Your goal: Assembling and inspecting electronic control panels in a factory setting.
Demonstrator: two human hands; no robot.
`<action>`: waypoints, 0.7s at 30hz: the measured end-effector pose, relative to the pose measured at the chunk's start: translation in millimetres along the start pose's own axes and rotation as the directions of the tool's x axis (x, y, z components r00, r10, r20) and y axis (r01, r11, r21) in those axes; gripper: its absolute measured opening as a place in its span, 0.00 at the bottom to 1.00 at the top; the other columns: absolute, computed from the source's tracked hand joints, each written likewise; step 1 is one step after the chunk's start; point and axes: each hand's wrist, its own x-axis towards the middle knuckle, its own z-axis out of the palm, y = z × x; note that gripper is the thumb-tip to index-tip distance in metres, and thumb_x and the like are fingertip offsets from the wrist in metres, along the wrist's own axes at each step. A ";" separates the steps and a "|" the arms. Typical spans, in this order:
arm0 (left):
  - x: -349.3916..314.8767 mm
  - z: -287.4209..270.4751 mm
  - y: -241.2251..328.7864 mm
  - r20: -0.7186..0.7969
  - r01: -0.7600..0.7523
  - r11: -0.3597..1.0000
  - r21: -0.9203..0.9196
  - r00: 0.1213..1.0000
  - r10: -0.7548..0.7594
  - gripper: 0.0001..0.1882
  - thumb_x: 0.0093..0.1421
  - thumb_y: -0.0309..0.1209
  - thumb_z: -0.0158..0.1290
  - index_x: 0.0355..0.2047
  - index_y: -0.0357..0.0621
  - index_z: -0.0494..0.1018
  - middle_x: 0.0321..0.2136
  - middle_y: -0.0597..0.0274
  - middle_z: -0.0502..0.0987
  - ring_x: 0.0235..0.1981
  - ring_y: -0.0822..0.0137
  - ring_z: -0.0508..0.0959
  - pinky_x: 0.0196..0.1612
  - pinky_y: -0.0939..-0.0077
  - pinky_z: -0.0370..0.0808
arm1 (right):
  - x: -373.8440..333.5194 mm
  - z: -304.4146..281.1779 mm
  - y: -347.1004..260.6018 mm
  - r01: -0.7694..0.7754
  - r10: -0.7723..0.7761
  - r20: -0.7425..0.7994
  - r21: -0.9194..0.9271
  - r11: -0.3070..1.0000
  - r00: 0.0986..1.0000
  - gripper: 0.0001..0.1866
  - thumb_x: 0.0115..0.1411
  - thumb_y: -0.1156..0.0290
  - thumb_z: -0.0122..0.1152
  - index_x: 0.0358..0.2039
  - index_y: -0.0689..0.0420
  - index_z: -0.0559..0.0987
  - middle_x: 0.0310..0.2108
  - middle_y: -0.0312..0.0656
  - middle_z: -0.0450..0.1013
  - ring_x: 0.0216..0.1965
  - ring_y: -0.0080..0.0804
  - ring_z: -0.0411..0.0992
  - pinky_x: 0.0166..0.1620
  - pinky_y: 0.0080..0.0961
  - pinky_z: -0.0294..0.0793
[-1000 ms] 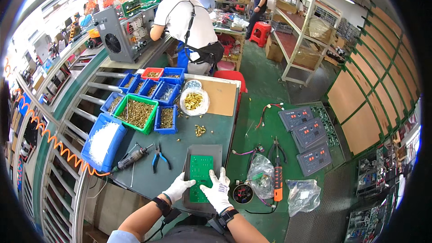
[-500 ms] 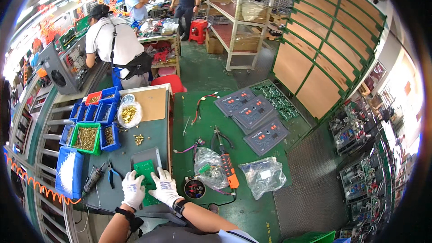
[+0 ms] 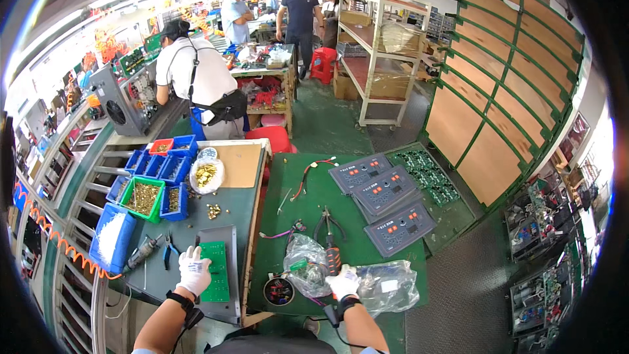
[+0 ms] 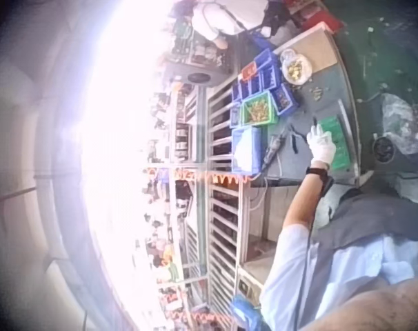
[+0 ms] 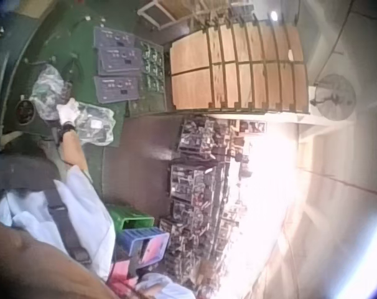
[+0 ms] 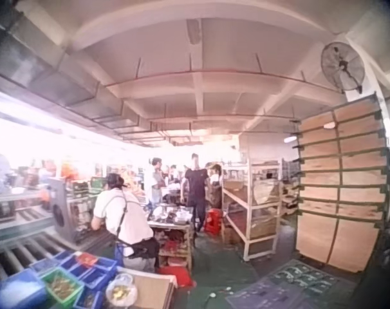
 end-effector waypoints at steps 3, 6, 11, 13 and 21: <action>12.2 -31.3 8.3 -0.196 -0.040 0.998 -0.048 0.980 0.030 0.12 0.45 0.30 0.55 0.31 0.46 0.80 0.51 0.42 0.72 0.55 0.43 0.67 0.58 0.50 0.60 | -9.4 -27.0 -0.3 0.131 -0.116 -0.075 0.229 0.965 0.990 0.32 0.38 0.59 0.69 0.43 0.62 0.75 0.43 0.56 0.72 0.48 0.54 0.70 0.51 0.42 0.70; 14.3 -80.6 39.4 -0.191 -0.228 0.946 -0.231 0.964 0.186 0.23 0.41 0.31 0.59 0.41 0.46 0.75 0.50 0.46 0.70 0.52 0.44 0.68 0.56 0.51 0.62 | -51.6 -79.5 -18.1 0.187 -0.197 0.028 0.215 0.959 0.980 0.35 0.39 0.60 0.68 0.48 0.65 0.73 0.45 0.58 0.72 0.50 0.56 0.69 0.54 0.41 0.68; 6.8 -115.3 94.8 -0.361 -0.642 0.697 -0.319 0.762 0.537 0.27 0.44 0.37 0.60 0.47 0.47 0.71 0.48 0.49 0.69 0.45 0.48 0.71 0.48 0.53 0.67 | -131.1 -174.0 -105.6 0.721 -0.710 0.141 -0.052 0.691 0.690 0.30 0.39 0.65 0.67 0.46 0.58 0.76 0.44 0.49 0.75 0.46 0.47 0.74 0.50 0.38 0.72; -0.8 -115.2 88.4 -0.170 -0.488 0.664 -0.566 0.858 0.485 0.26 0.48 0.41 0.60 0.47 0.46 0.71 0.40 0.51 0.74 0.39 0.51 0.76 0.41 0.58 0.71 | -166.8 -192.6 -142.7 0.771 -0.778 0.101 -0.259 0.582 0.621 0.26 0.38 0.69 0.66 0.43 0.56 0.76 0.50 0.46 0.70 0.53 0.48 0.69 0.57 0.45 0.64; -29.5 -115.4 42.0 0.181 0.053 0.316 -0.947 0.902 0.391 0.20 0.54 0.41 0.60 0.43 0.46 0.71 0.26 0.57 0.77 0.26 0.57 0.79 0.29 0.66 0.73 | -237.8 -148.4 -211.6 0.361 -0.351 -0.214 0.824 0.436 0.912 0.41 0.56 0.51 0.66 0.62 0.60 0.62 0.48 0.45 0.71 0.47 0.33 0.71 0.52 0.33 0.71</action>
